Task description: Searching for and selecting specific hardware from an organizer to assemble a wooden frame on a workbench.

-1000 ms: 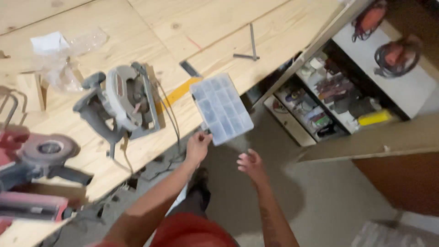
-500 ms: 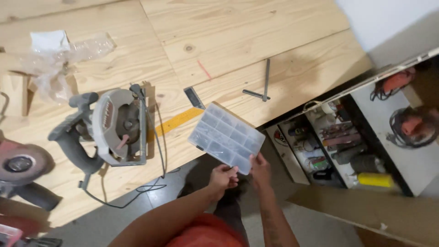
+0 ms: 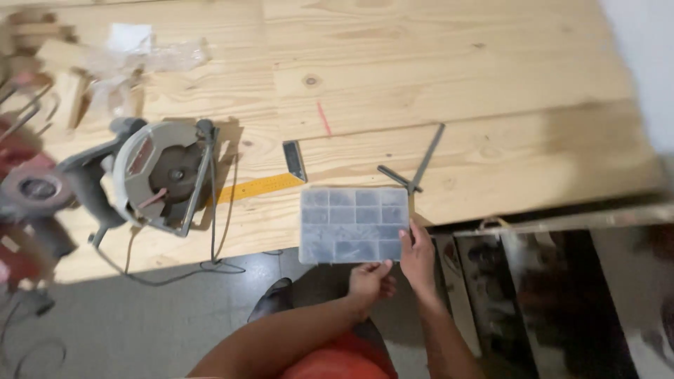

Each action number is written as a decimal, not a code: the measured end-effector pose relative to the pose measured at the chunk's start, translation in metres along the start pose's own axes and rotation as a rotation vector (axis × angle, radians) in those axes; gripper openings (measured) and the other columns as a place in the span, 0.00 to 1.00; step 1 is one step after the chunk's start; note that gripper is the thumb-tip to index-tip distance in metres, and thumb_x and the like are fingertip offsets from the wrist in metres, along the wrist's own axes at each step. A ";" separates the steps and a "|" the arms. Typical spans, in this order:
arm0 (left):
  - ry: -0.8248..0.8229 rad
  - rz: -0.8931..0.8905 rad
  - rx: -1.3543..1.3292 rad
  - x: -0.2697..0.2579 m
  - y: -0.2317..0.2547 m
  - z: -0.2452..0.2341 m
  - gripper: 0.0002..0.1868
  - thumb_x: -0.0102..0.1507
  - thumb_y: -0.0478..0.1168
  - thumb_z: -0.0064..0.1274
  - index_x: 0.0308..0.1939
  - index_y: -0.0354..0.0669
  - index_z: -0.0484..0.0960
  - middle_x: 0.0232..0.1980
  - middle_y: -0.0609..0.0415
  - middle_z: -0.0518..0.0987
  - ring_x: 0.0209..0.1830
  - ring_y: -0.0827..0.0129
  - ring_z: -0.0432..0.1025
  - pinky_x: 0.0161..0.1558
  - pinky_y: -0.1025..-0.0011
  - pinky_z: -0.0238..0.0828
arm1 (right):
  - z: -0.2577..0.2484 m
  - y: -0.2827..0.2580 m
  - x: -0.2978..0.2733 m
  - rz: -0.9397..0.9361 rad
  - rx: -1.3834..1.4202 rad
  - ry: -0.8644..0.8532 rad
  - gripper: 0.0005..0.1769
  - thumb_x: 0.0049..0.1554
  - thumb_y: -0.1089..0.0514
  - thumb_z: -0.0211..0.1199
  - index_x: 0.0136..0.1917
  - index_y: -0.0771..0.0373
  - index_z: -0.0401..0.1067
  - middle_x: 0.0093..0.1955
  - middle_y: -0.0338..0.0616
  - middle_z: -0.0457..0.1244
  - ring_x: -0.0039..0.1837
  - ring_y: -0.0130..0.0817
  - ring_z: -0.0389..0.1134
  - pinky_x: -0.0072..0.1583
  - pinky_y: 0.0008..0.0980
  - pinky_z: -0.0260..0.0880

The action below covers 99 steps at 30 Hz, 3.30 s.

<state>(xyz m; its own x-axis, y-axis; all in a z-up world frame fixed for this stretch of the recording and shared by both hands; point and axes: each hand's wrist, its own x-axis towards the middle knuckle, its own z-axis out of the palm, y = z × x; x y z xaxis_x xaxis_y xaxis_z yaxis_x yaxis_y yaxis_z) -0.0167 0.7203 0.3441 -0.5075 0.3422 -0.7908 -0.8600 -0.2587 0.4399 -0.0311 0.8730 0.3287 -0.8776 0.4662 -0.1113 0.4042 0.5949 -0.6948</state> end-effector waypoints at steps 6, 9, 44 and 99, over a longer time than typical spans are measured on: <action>0.074 0.082 -0.117 0.004 -0.004 0.024 0.16 0.73 0.45 0.45 0.43 0.33 0.76 0.33 0.44 0.82 0.21 0.64 0.76 0.24 0.70 0.79 | -0.008 -0.008 0.028 -0.211 -0.015 -0.162 0.29 0.62 0.45 0.58 0.68 0.68 0.70 0.59 0.64 0.66 0.62 0.61 0.68 0.59 0.52 0.67; 0.220 0.164 -0.172 0.006 0.008 0.014 0.13 0.72 0.45 0.48 0.44 0.36 0.74 0.32 0.44 0.81 0.20 0.62 0.78 0.22 0.71 0.80 | 0.004 -0.026 0.036 -0.241 0.093 -0.254 0.31 0.62 0.44 0.61 0.71 0.66 0.69 0.57 0.65 0.66 0.51 0.56 0.70 0.50 0.50 0.72; 0.563 0.595 -0.466 -0.001 0.020 -0.119 0.21 0.70 0.50 0.56 0.25 0.54 0.66 0.20 0.65 0.51 0.11 0.77 0.50 0.16 0.81 0.43 | 0.053 -0.027 -0.040 0.447 0.764 -0.609 0.19 0.68 0.53 0.55 0.53 0.75 0.74 0.41 0.61 0.71 0.35 0.36 0.71 0.35 0.26 0.72; 0.374 1.095 1.094 -0.021 0.186 -0.256 0.08 0.65 0.37 0.53 0.47 0.52 0.81 0.49 0.58 0.78 0.47 0.53 0.79 0.45 0.62 0.79 | 0.158 -0.230 0.104 -1.229 -0.408 -0.664 0.05 0.60 0.50 0.61 0.47 0.43 0.78 0.60 0.37 0.58 0.63 0.48 0.57 0.56 0.43 0.59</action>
<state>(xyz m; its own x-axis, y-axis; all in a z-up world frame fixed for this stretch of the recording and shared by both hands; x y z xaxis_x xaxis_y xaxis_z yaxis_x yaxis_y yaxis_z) -0.1521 0.4341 0.3340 -0.9801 0.1612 0.1161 0.1894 0.5819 0.7909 -0.2561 0.6810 0.3644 -0.6262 -0.7795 0.0128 -0.7306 0.5810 -0.3586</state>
